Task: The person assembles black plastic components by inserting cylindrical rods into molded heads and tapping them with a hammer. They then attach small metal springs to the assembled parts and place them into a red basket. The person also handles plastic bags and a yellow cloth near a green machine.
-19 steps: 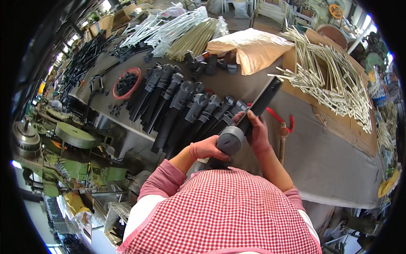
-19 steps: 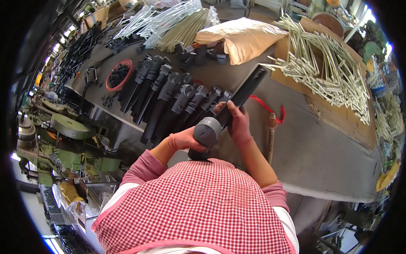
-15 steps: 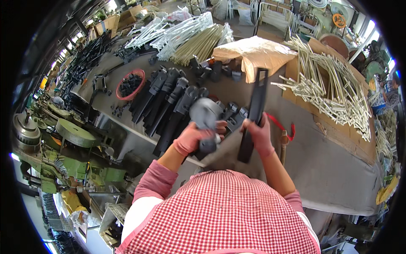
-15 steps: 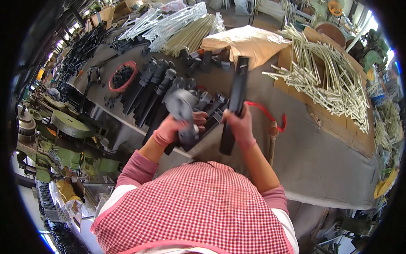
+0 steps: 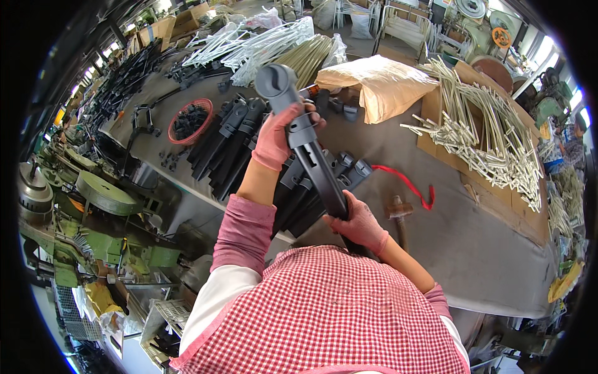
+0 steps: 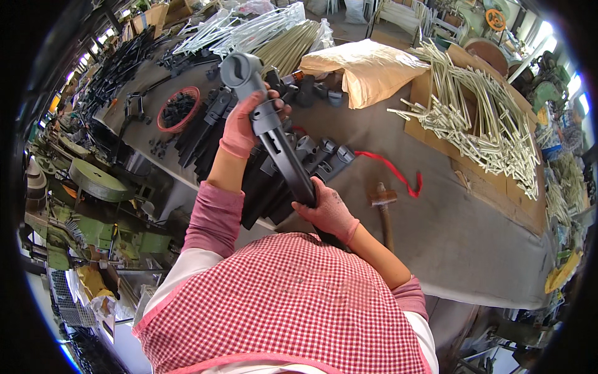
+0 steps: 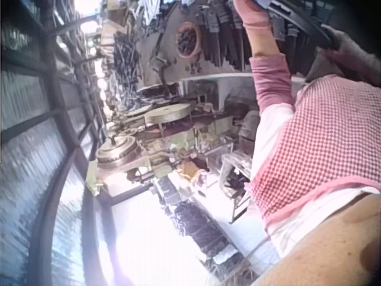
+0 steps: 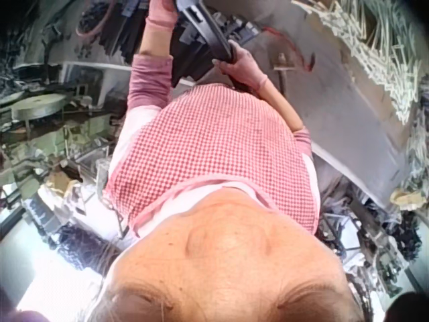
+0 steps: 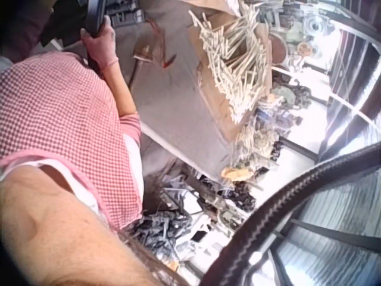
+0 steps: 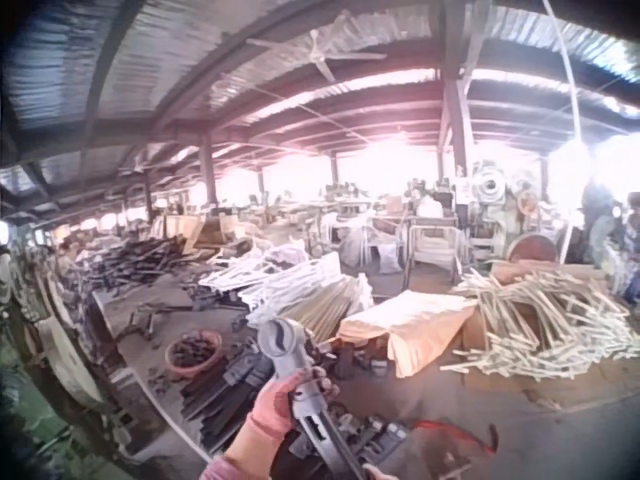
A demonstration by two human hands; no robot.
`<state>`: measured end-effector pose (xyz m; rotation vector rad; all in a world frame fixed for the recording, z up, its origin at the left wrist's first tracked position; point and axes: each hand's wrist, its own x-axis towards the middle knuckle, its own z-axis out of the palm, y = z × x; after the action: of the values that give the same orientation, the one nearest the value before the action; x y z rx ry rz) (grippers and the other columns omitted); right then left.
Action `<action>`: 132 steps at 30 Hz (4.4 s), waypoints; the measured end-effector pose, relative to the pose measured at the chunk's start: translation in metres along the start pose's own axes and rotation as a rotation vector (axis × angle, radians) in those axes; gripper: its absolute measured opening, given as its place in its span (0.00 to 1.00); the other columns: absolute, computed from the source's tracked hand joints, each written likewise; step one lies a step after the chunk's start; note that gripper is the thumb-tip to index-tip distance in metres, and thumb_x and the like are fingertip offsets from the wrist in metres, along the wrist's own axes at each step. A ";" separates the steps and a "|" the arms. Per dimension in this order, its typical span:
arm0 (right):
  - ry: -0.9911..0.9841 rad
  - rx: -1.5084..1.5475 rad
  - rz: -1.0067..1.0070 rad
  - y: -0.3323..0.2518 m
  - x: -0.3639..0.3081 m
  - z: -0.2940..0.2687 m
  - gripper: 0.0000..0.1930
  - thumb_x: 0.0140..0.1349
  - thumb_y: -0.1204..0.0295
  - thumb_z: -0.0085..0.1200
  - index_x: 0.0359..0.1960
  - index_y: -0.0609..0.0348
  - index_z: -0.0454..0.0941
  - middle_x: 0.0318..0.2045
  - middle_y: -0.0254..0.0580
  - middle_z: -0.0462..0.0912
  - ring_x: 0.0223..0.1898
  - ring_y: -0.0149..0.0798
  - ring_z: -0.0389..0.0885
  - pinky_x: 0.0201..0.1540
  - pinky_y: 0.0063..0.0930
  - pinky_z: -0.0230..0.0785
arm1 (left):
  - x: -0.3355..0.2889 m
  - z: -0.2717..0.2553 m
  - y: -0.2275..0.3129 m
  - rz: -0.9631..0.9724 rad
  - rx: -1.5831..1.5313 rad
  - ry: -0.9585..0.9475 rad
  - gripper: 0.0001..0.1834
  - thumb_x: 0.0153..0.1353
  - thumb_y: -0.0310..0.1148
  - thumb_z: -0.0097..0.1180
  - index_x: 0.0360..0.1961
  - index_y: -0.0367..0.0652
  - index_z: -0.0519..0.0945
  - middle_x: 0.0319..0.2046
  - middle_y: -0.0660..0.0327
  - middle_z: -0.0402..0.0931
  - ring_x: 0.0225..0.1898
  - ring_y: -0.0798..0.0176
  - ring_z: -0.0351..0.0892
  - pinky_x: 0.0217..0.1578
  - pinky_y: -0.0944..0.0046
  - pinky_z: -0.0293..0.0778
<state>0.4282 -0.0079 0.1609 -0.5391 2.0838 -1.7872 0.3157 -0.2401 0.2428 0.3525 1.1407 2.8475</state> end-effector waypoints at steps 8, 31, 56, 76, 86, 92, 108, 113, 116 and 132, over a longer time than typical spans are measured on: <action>0.153 0.317 0.105 0.021 -0.015 -0.009 0.14 0.60 0.73 0.66 0.44 0.61 0.76 0.27 0.32 0.80 0.27 0.26 0.80 0.29 0.22 0.74 | -0.053 0.026 -0.128 -0.106 0.004 0.041 0.19 0.73 0.38 0.54 0.57 0.37 0.72 0.48 0.56 0.77 0.50 0.58 0.80 0.52 0.58 0.79; 0.257 -0.499 0.722 0.203 0.054 0.037 0.45 0.57 0.65 0.61 0.66 0.84 0.48 0.52 0.76 0.78 0.57 0.63 0.79 0.62 0.42 0.71 | -0.253 -0.320 -0.104 -0.075 -0.141 1.480 0.53 0.52 0.71 0.60 0.75 0.67 0.53 0.71 0.61 0.61 0.68 0.43 0.65 0.64 0.31 0.65; 0.400 -0.157 0.834 0.146 0.038 0.144 0.58 0.52 0.50 0.65 0.75 0.70 0.42 0.68 0.73 0.61 0.69 0.64 0.65 0.71 0.42 0.60 | -0.318 -0.411 -0.028 -0.793 0.815 0.672 0.31 0.59 0.54 0.52 0.56 0.44 0.71 0.58 0.54 0.72 0.60 0.45 0.69 0.59 0.34 0.65; 0.757 -0.436 0.373 0.142 0.149 0.109 0.29 0.58 0.67 0.60 0.61 0.61 0.69 0.54 0.59 0.76 0.55 0.60 0.77 0.59 0.44 0.72 | -0.199 -0.378 -0.023 -0.146 0.722 0.897 0.41 0.69 0.44 0.59 0.74 0.37 0.54 0.68 0.52 0.64 0.68 0.57 0.64 0.69 0.61 0.57; 0.672 -0.219 0.431 0.153 0.070 0.113 0.34 0.55 0.66 0.62 0.64 0.63 0.69 0.60 0.55 0.72 0.64 0.54 0.71 0.66 0.39 0.66 | -0.235 -0.424 -0.043 -0.503 0.154 1.120 0.20 0.59 0.44 0.52 0.48 0.44 0.80 0.44 0.58 0.81 0.44 0.51 0.80 0.43 0.52 0.78; 0.935 -0.319 0.513 0.179 -0.019 0.096 0.29 0.54 0.68 0.62 0.59 0.64 0.72 0.55 0.55 0.75 0.58 0.53 0.74 0.61 0.40 0.69 | -0.214 -0.440 -0.028 -0.749 0.665 1.188 0.20 0.59 0.35 0.46 0.52 0.44 0.80 0.52 0.57 0.79 0.54 0.50 0.76 0.57 0.51 0.72; 1.354 -0.573 0.963 0.231 -0.171 0.013 0.24 0.66 0.50 0.54 0.45 0.63 0.72 0.39 0.63 0.83 0.45 0.66 0.81 0.50 0.54 0.72 | -0.159 -0.399 0.002 -0.270 0.893 1.080 0.24 0.57 0.38 0.65 0.53 0.39 0.77 0.28 0.64 0.76 0.24 0.68 0.70 0.27 0.65 0.69; 1.592 -0.164 0.558 0.227 -0.229 -0.081 0.13 0.68 0.61 0.57 0.34 0.57 0.71 0.26 0.40 0.76 0.26 0.42 0.76 0.32 0.39 0.71 | -0.184 -0.414 -0.002 -0.424 0.978 1.133 0.26 0.56 0.41 0.68 0.52 0.37 0.78 0.31 0.61 0.77 0.27 0.64 0.73 0.28 0.61 0.71; 1.464 0.364 0.371 0.221 -0.266 -0.100 0.09 0.68 0.68 0.57 0.31 0.50 0.70 0.22 0.26 0.70 0.21 0.24 0.67 0.24 0.25 0.64 | -0.189 -0.420 -0.012 -0.342 0.649 1.084 0.25 0.56 0.39 0.69 0.51 0.38 0.79 0.34 0.61 0.80 0.29 0.62 0.77 0.31 0.59 0.76; 1.004 0.360 1.223 0.223 -0.463 0.258 0.06 0.64 0.71 0.51 0.32 0.60 0.75 0.22 0.39 0.74 0.23 0.37 0.74 0.24 0.33 0.67 | -0.104 -0.416 -0.022 -0.110 0.388 0.778 0.11 0.60 0.23 0.59 0.43 0.49 0.77 0.27 0.65 0.76 0.32 0.63 0.79 0.38 0.58 0.77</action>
<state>0.9432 0.0297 -0.0923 1.6544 1.6680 -1.5489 0.3198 -0.5189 -0.0841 -0.8603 1.7438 2.6859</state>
